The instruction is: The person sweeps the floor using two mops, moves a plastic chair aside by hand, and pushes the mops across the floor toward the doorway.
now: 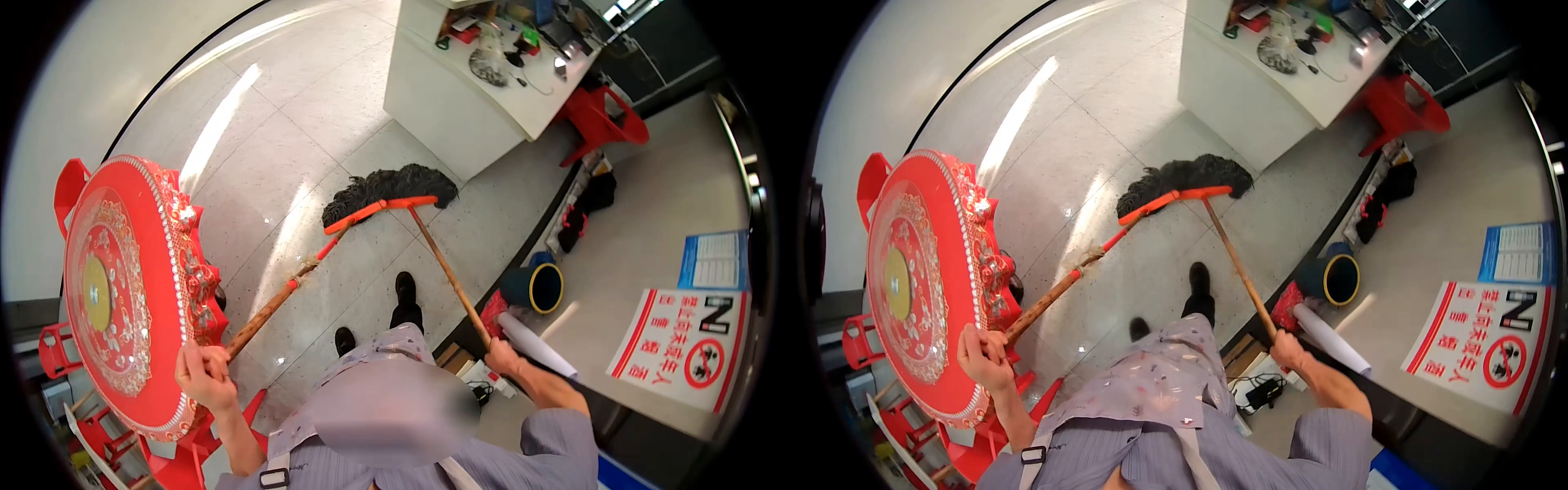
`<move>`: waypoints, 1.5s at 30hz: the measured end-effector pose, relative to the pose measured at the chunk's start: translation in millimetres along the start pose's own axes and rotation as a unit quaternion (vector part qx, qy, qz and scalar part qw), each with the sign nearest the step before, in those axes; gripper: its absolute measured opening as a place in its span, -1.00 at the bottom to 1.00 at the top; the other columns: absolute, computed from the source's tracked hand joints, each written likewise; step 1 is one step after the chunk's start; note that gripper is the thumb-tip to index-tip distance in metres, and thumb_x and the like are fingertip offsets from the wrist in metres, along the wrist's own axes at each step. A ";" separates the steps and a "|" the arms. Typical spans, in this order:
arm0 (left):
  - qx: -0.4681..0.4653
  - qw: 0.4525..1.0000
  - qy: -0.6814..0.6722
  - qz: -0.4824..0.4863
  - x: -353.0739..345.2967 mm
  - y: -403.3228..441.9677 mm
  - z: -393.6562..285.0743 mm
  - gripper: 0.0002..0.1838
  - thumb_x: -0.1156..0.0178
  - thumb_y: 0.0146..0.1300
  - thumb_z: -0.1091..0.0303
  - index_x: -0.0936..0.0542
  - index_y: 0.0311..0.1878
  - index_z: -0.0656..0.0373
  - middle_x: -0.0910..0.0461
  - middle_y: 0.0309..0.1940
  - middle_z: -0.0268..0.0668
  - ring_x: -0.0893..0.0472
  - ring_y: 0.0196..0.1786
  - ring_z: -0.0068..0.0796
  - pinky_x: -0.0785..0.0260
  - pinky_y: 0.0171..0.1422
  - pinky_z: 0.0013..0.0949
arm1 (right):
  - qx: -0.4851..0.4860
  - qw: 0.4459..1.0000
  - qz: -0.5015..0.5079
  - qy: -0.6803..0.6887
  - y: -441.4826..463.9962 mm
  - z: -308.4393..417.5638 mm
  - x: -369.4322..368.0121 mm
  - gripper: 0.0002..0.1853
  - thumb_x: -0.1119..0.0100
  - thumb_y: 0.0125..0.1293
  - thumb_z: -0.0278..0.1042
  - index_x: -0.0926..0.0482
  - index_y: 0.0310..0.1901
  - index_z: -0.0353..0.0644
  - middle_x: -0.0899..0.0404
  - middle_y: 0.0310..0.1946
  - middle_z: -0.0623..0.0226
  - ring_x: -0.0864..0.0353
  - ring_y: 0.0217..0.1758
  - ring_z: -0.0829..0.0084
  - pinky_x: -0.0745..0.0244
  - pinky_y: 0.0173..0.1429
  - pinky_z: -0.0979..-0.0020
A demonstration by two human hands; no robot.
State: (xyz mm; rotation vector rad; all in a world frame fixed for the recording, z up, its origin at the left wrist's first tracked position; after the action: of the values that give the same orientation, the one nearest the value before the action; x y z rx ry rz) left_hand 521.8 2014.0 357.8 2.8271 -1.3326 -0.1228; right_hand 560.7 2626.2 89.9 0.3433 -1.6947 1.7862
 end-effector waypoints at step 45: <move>0.497 0.754 0.420 0.095 237.2 -183.5 311.6 -0.55 -0.30 0.12 -0.04 -0.69 -0.30 0.26 -0.64 -0.49 -0.05 -0.67 -0.40 -0.25 -0.46 -0.27 -0.18 | 0.038 0.999 0.017 0.032 106.5 176.7 46.2 -0.66 -0.20 0.16 -0.30 -0.40 -0.15 -0.36 -0.60 -0.29 -0.27 -0.63 -0.14 -0.19 -0.52 -0.05 -0.04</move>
State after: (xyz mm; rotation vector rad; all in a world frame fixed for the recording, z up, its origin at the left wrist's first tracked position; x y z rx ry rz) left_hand 789.5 1954.6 23.4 2.5117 -1.6101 2.1369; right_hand 419.0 2472.8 56.2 0.2866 -1.6007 1.8701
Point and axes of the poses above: each hand's wrist, its own y-axis towards the middle knuckle, its own x-axis out of the back of the hand, z = x × y, the point moved 6 cm from there along y, towards the middle knuckle
